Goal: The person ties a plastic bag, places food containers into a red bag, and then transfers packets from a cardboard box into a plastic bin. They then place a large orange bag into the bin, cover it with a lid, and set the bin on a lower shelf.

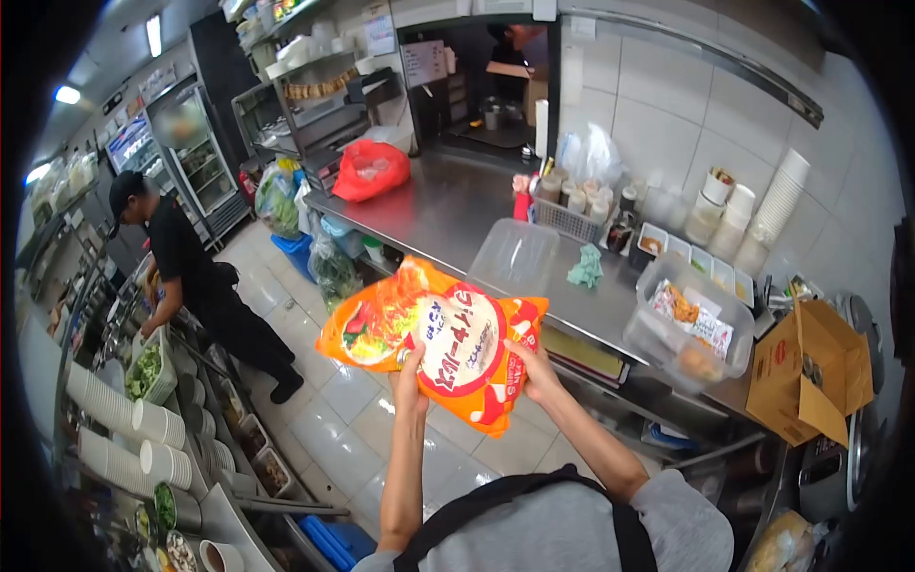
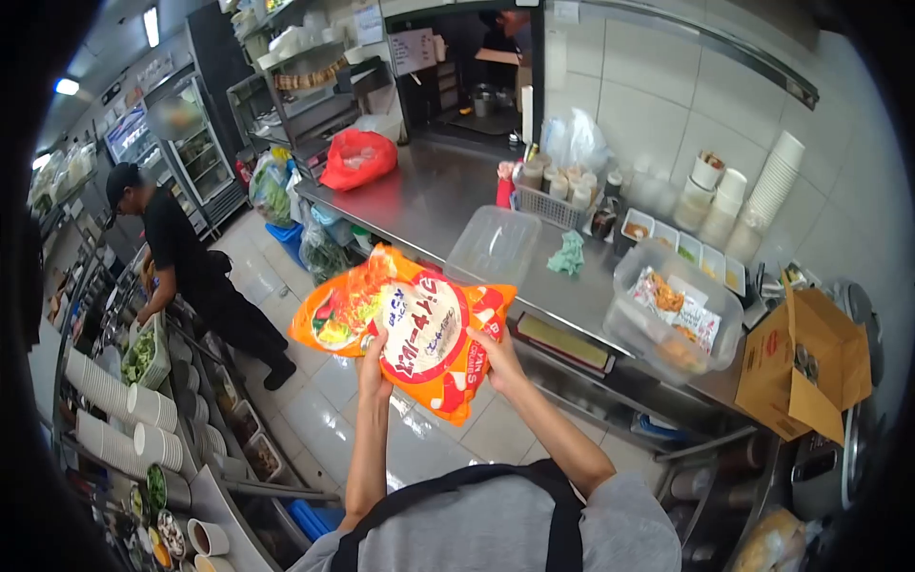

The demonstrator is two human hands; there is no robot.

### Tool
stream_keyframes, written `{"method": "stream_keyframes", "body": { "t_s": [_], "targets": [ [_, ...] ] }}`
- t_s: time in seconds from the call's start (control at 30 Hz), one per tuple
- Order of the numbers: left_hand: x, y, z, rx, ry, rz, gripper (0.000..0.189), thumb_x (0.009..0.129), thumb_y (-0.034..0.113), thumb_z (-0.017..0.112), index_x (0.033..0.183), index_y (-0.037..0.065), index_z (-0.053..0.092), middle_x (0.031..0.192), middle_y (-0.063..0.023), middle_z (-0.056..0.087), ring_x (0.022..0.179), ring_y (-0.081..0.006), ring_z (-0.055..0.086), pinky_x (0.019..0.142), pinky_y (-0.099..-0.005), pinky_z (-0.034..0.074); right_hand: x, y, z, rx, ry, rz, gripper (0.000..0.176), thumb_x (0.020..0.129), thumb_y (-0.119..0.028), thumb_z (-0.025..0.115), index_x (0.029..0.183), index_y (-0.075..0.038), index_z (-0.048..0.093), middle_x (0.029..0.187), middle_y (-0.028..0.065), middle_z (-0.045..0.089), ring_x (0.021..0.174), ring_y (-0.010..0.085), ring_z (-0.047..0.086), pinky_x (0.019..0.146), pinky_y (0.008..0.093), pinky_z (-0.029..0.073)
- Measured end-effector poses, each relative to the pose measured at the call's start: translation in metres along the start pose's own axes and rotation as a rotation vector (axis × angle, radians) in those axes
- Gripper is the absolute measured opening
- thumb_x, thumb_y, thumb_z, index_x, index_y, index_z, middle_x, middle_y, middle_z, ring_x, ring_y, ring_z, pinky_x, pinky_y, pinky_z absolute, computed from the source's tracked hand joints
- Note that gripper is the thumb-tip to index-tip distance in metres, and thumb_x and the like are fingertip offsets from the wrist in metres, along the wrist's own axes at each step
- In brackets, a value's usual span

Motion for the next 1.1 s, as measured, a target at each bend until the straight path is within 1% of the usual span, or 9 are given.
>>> {"method": "stream_keyframes", "body": {
  "t_s": [0.13, 0.3, 0.43, 0.67, 0.73, 0.8, 0.87, 1.0, 1.1],
  "targets": [
    [0.003, -0.035, -0.028, 0.146, 0.03, -0.116, 0.05, 0.079, 0.003, 0.063, 0.124, 0.002, 0.041, 0.116, -0.0102, 0.054, 0.101, -0.0195, 0.056, 0.084, -0.0336, 0.049, -0.021, 0.034, -0.038, 0.03, 0.099, 0.159, 0.061, 0.075, -0.004, 0.067, 0.128, -0.009, 0.036, 0.118, 0.0083, 0.053, 0.104, 0.0208, 0.056, 0.091, 0.0369, 0.045],
    [-0.015, 0.0, 0.028, 0.139, -0.253, -0.185, 0.045, 0.084, 0.009, 0.06, 0.124, -0.002, 0.041, 0.12, -0.0132, 0.051, 0.104, -0.02, 0.055, 0.088, -0.0344, 0.047, -0.073, -0.044, -0.002, 0.069, 0.177, -0.135, 0.06, 0.076, -0.007, 0.068, 0.128, -0.008, 0.039, 0.114, 0.0093, 0.056, 0.103, 0.0198, 0.057, 0.087, 0.036, 0.048],
    [-0.059, 0.028, 0.108, -0.186, -0.593, -0.356, 0.044, 0.091, 0.019, 0.052, 0.129, 0.004, 0.037, 0.13, -0.0108, 0.045, 0.116, -0.0232, 0.047, 0.096, -0.042, 0.041, -0.13, -0.137, 0.019, 0.01, 0.208, -0.265, 0.054, 0.076, -0.008, 0.069, 0.123, -0.006, 0.043, 0.111, 0.0112, 0.059, 0.097, 0.0211, 0.06, 0.083, 0.0382, 0.051],
    [-0.094, -0.098, 0.301, -0.204, -0.98, -0.589, 0.036, 0.093, 0.019, 0.048, 0.126, 0.007, 0.04, 0.124, -0.0082, 0.049, 0.111, -0.0195, 0.051, 0.091, -0.0442, 0.044, -0.156, -0.361, -0.113, -0.231, 0.382, -0.425, 0.049, 0.077, -0.009, 0.068, 0.119, -0.002, 0.044, 0.108, 0.0147, 0.059, 0.091, 0.022, 0.063, 0.077, 0.0365, 0.054],
    [-0.108, -0.146, 0.316, 0.036, -1.054, -0.781, 0.037, 0.093, 0.021, 0.049, 0.125, 0.005, 0.042, 0.118, -0.0087, 0.054, 0.106, -0.0197, 0.055, 0.087, -0.0394, 0.046, -0.154, -0.388, -0.164, -0.42, 0.478, -0.376, 0.05, 0.078, -0.014, 0.069, 0.118, 0.0, 0.043, 0.109, 0.0155, 0.059, 0.095, 0.0212, 0.062, 0.077, 0.0335, 0.053],
    [-0.122, -0.188, 0.312, 0.377, -1.175, -0.914, 0.037, 0.092, 0.023, 0.05, 0.123, 0.004, 0.045, 0.111, -0.0086, 0.058, 0.1, -0.0201, 0.059, 0.083, -0.0348, 0.049, -0.17, -0.421, -0.227, -1.006, 0.877, -0.457, 0.058, 0.075, -0.022, 0.071, 0.12, 0.002, 0.044, 0.111, 0.0184, 0.057, 0.103, 0.0235, 0.058, 0.083, 0.035, 0.049],
    [-0.112, -0.215, 0.281, 0.808, -1.339, -0.956, 0.036, 0.092, 0.024, 0.051, 0.121, 0.003, 0.049, 0.104, -0.008, 0.061, 0.092, -0.0205, 0.063, 0.078, -0.0306, 0.05, -0.167, -0.426, -0.245, -1.236, 0.756, -0.319, 0.076, 0.079, -0.026, 0.067, 0.137, 0.0, 0.026, 0.127, 0.0208, 0.045, 0.118, 0.0277, 0.046, 0.094, 0.0337, 0.04],
    [-0.074, -0.173, 0.319, 0.931, -1.366, -0.563, 0.031, 0.092, 0.021, 0.05, 0.115, 0.001, 0.054, 0.1, -0.0109, 0.063, 0.091, -0.0212, 0.063, 0.076, -0.0316, 0.052, -0.161, -0.418, -0.219, -1.537, 0.415, -0.423, 0.073, 0.075, -0.043, 0.065, 0.131, -0.003, 0.04, 0.133, 0.0262, 0.037, 0.122, 0.0338, 0.04, 0.102, 0.0403, 0.031],
    [-0.063, -0.144, 0.383, 1.002, -1.479, -0.003, 0.034, 0.089, 0.023, 0.053, 0.116, 0.001, 0.054, 0.109, -0.0155, 0.06, 0.097, -0.026, 0.061, 0.076, -0.0342, 0.05, -0.155, -0.397, -0.191, -1.66, 0.22, -0.165, 0.089, 0.068, -0.054, 0.068, 0.137, -0.011, 0.031, 0.143, 0.0287, 0.014, 0.131, 0.0415, 0.021, 0.104, 0.0466, 0.027]
  ]
}}
Point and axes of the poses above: each hand's wrist, its own x-axis towards the middle knuckle, its own z-axis out of the palm, y = z × x, the point moved 10 cm from there along x, towards the middle knuckle
